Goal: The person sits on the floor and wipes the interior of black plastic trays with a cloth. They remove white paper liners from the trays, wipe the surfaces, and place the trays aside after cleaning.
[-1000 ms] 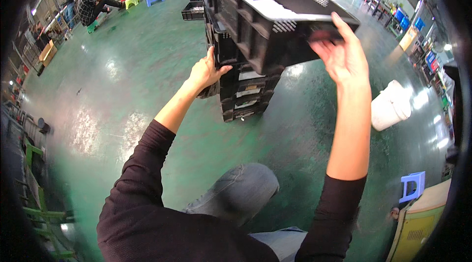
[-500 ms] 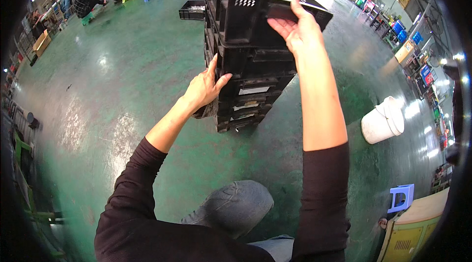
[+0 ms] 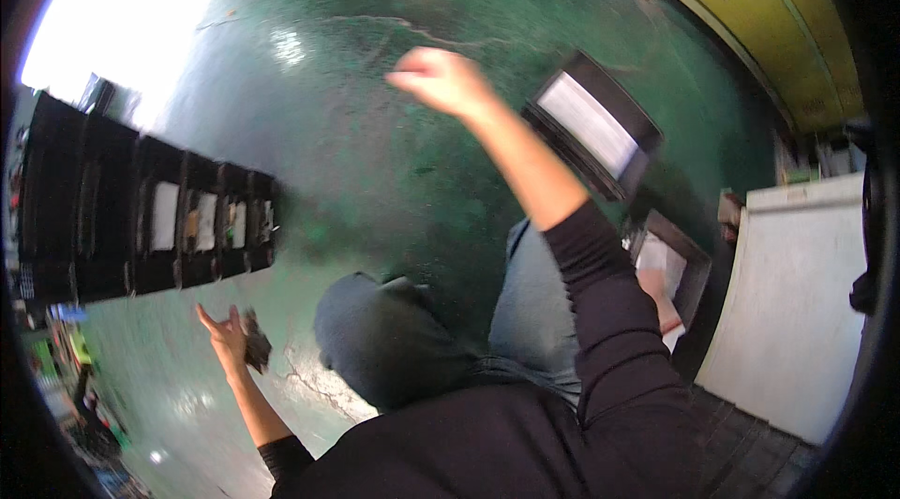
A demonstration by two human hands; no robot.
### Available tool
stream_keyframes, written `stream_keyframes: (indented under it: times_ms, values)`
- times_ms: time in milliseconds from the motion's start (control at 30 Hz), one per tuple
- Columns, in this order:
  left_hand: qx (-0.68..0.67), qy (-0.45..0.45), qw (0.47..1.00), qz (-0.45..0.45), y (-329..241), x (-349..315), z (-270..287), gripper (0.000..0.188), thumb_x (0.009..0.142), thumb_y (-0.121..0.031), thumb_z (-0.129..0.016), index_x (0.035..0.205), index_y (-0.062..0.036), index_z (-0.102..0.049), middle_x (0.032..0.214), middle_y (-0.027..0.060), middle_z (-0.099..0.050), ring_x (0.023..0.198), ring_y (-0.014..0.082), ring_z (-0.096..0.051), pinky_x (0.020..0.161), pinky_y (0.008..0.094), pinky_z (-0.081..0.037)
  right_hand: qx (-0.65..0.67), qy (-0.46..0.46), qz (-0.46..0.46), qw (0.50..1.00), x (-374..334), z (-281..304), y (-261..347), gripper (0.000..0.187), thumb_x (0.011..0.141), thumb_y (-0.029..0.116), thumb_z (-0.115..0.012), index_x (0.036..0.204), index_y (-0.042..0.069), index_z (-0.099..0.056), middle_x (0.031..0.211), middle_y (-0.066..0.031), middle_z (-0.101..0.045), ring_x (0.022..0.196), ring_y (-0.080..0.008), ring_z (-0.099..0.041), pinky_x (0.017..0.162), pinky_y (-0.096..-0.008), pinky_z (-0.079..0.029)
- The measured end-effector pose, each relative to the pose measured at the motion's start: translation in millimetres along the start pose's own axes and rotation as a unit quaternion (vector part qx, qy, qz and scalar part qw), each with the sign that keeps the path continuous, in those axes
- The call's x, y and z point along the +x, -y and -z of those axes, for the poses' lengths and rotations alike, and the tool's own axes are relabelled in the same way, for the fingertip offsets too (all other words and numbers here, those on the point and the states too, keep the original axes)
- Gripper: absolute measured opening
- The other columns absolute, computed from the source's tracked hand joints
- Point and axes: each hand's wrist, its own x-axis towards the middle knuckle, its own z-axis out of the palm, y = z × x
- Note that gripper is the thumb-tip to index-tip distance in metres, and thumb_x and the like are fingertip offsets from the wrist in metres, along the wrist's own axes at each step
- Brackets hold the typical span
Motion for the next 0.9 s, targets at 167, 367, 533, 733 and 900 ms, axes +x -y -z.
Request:
stream_keyframes:
  times_ms: [167,367,533,733,900]
  values:
    - [-0.054,0.137,0.981,-0.127,-67,18,-68,0.07,0.088,-0.025,-0.062,0.145,-0.0096,-0.023,0.067,0.0117,-0.062,0.062,0.0225,-0.061,0.063,0.0366,-0.048,-0.309,-0.019,-0.428,0.849,-171,109,-266,0.083,0.072,0.033,-0.078,0.139,0.01,-0.033,0.138,-0.0154,-0.042,0.129,-0.031,-0.039,0.104,-0.0476,-0.036]
    - [-0.002,0.247,0.883,-0.398,-272,10,-59,0.054,0.089,-0.018,-0.059,0.138,-0.0086,-0.037,0.068,0.0164,-0.059,0.062,0.0229,-0.058,0.063,0.0353,-0.047,-0.165,-0.096,-0.166,0.968,-265,75,-330,0.046,0.076,0.002,-0.055,0.12,0.015,-0.058,0.121,-0.0082,-0.06,0.11,-0.0298,-0.057,0.093,-0.0404,-0.046]
    - [0.005,0.318,0.839,-0.442,-369,-58,-18,0.045,0.088,-0.015,-0.058,0.13,-0.0042,-0.047,0.071,0.0166,-0.061,0.063,0.0262,-0.06,0.064,0.0356,-0.047,-0.101,0.145,-0.286,0.942,-261,76,-340,0.063,0.07,0.044,-0.074,0.123,0.014,-0.058,0.115,-0.0133,-0.063,0.108,-0.0292,-0.06,0.09,-0.0426,-0.047]
    - [0.04,0.381,0.8,-0.461,-404,-122,27,0.045,0.085,-0.011,-0.06,0.128,-0.0036,-0.049,0.071,0.0164,-0.062,0.059,0.0266,-0.06,0.06,0.0352,-0.046,-0.227,-0.081,-0.508,0.827,-255,57,-373,0.06,0.069,0.036,-0.079,0.111,-0.001,-0.058,0.125,-0.0191,-0.052,0.111,-0.0348,-0.056,0.09,-0.0468,-0.047]
    - [0.04,0.402,0.792,-0.457,-402,-147,13,0.043,0.083,-0.013,-0.063,0.125,-0.0049,-0.052,0.072,0.0162,-0.062,0.061,0.0317,-0.061,0.06,0.0381,-0.047,-0.353,0.017,-0.44,0.825,-249,50,-351,0.032,0.082,0.023,-0.057,0.109,0.007,-0.061,0.124,-0.0149,-0.051,0.115,-0.0362,-0.049,0.095,-0.0504,-0.041]
